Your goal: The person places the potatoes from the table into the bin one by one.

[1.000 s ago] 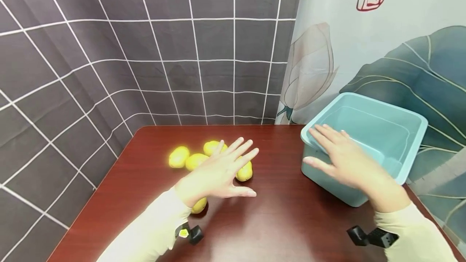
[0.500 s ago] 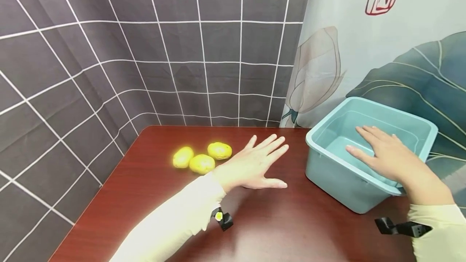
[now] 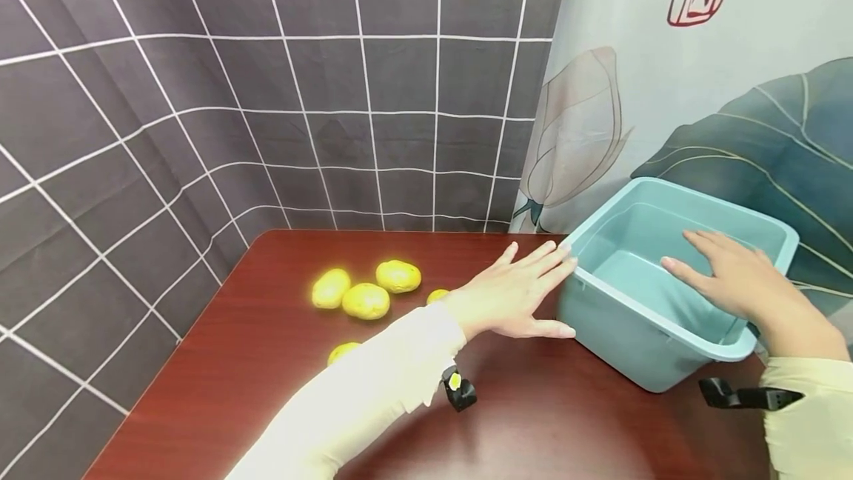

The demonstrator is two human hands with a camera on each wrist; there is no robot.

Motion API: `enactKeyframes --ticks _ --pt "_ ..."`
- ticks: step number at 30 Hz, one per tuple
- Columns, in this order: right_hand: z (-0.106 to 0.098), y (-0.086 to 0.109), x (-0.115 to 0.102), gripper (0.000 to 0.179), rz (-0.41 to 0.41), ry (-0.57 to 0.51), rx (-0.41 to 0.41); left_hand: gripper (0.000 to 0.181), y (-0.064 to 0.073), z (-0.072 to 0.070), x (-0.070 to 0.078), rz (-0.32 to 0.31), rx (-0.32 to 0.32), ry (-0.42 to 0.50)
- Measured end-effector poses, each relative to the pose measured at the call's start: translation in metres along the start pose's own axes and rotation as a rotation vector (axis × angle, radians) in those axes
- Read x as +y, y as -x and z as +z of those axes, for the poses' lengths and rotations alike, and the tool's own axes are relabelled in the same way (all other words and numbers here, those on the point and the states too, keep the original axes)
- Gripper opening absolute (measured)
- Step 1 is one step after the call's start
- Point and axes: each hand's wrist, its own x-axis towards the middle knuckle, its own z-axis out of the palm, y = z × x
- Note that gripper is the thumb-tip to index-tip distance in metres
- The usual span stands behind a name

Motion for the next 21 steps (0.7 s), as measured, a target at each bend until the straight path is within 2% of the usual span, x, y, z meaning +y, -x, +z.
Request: enactKeyframes --ticks 4,9,15,21 --pt "0.0 0.005 0.006 0.085 0.034 -0.002 -0.012 0.097 -0.006 0.003 0.005 0.007 -0.005 0.012" --pt "-0.003 0.003 0.004 0.091 0.068 0.014 -0.035 0.095 -0.009 0.006 0.006 0.003 0.007 0.057" --pt "-0.008 0.0 -0.002 0.091 0.064 -0.009 -0.095 0.093 -0.008 0.013 0.002 0.006 0.063 0.101" --pt "-0.007 0.001 -0.011 0.09 0.04 -0.043 -0.141 0.091 0.0 0.021 -0.002 0.019 0.127 0.137"
